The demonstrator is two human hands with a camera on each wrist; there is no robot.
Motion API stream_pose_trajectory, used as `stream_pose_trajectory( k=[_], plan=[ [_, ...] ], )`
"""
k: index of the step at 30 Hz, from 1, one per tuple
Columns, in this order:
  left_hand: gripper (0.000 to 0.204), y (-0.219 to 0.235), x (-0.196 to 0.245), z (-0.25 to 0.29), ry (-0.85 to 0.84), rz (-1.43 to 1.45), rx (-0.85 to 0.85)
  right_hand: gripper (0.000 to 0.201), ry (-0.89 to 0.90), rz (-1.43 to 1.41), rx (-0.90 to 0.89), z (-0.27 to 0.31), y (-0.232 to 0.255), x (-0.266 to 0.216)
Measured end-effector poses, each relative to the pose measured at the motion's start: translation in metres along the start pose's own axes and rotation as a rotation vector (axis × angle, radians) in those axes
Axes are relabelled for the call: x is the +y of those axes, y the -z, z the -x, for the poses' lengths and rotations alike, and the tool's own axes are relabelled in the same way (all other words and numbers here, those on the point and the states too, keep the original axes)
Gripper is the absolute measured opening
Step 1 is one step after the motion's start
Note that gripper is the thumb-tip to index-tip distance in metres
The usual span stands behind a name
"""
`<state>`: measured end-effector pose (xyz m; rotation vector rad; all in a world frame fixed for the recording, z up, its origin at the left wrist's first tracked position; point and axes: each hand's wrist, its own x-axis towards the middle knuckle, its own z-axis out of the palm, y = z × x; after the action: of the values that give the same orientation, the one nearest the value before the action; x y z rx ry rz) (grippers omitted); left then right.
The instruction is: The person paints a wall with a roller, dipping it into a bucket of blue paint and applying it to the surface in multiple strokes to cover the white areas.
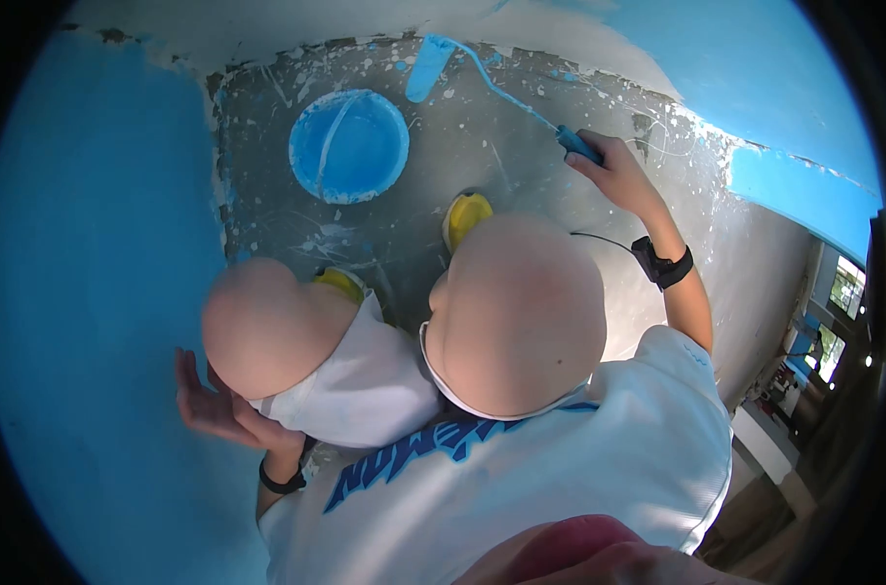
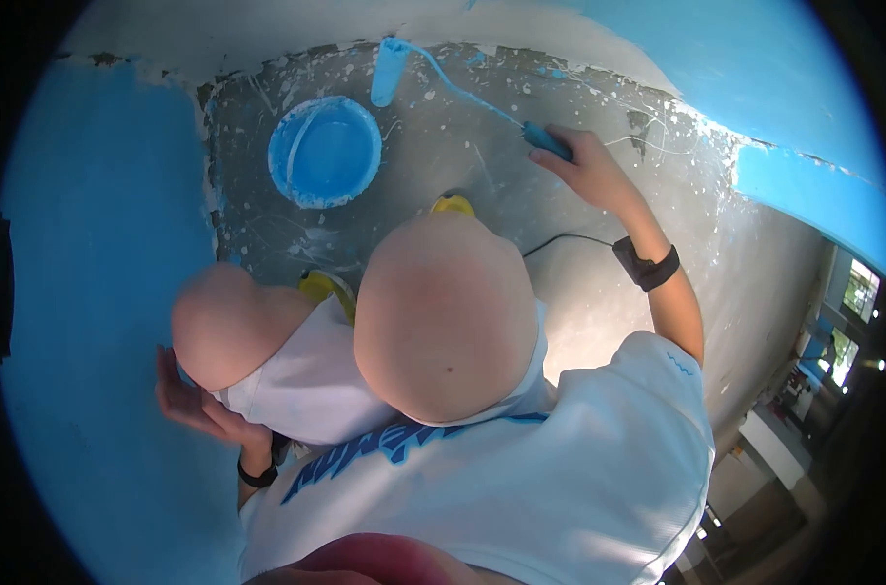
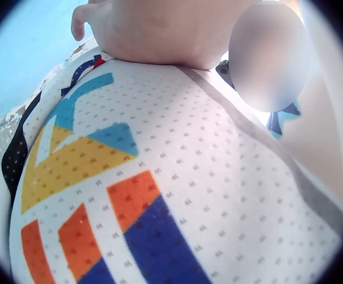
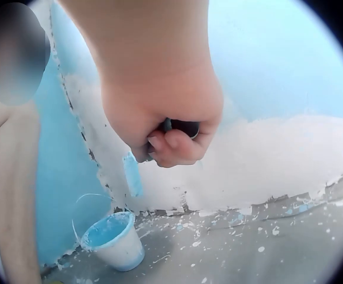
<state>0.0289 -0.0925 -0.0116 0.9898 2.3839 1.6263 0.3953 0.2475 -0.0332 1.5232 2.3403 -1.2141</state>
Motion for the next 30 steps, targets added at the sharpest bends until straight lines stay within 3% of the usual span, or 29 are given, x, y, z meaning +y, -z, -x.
stream_pose_trajectory(
  k=[4,6,9,14,15,17,18,20,23,30],
  plan=[
    [0.059,-0.002,0.004,-0.002,-0.081,-0.162,-0.055,0.023,0.025,-0.088,-0.142,-0.003,-0.022,0.013],
    [0.059,-0.004,0.002,-0.003,-0.071,-0.043,-0.009,0.022,0.060,-0.140,-0.186,-0.009,-0.039,0.014],
    [0.060,-0.003,0.003,-0.002,-0.038,-0.016,-0.006,0.026,-0.049,-0.292,-0.177,-0.008,-0.062,0.014],
    [0.063,0.004,-0.001,-0.001,-0.083,-0.104,-0.076,0.023,-0.286,-0.818,-0.367,-0.009,-0.071,-0.003],
    [0.064,0.004,-0.001,0.000,-0.069,-0.094,-0.063,0.023,-0.289,-0.825,-0.364,-0.010,-0.071,-0.001],
    [0.064,0.004,-0.001,0.001,-0.058,-0.085,-0.055,0.021,-0.276,-1.210,-0.505,-0.017,-0.069,0.006],
    [0.065,0.005,-0.001,0.001,-0.042,-0.083,-0.053,0.021,-0.277,-1.216,-0.503,-0.020,-0.066,0.008],
    [0.066,0.007,-0.003,0.000,-0.025,-0.084,-0.062,0.019,-0.222,-1.482,-0.738,-0.025,-0.060,0.011],
    [0.068,0.009,-0.005,-0.002,-0.002,-0.071,-0.067,0.022,-0.111,-1.604,-0.877,-0.031,-0.065,0.013],
    [0.067,0.006,-0.008,0.000,0.009,-0.049,-0.026,0.025,-0.107,-1.707,-0.956,-0.033,-0.071,0.013]
  ],
)
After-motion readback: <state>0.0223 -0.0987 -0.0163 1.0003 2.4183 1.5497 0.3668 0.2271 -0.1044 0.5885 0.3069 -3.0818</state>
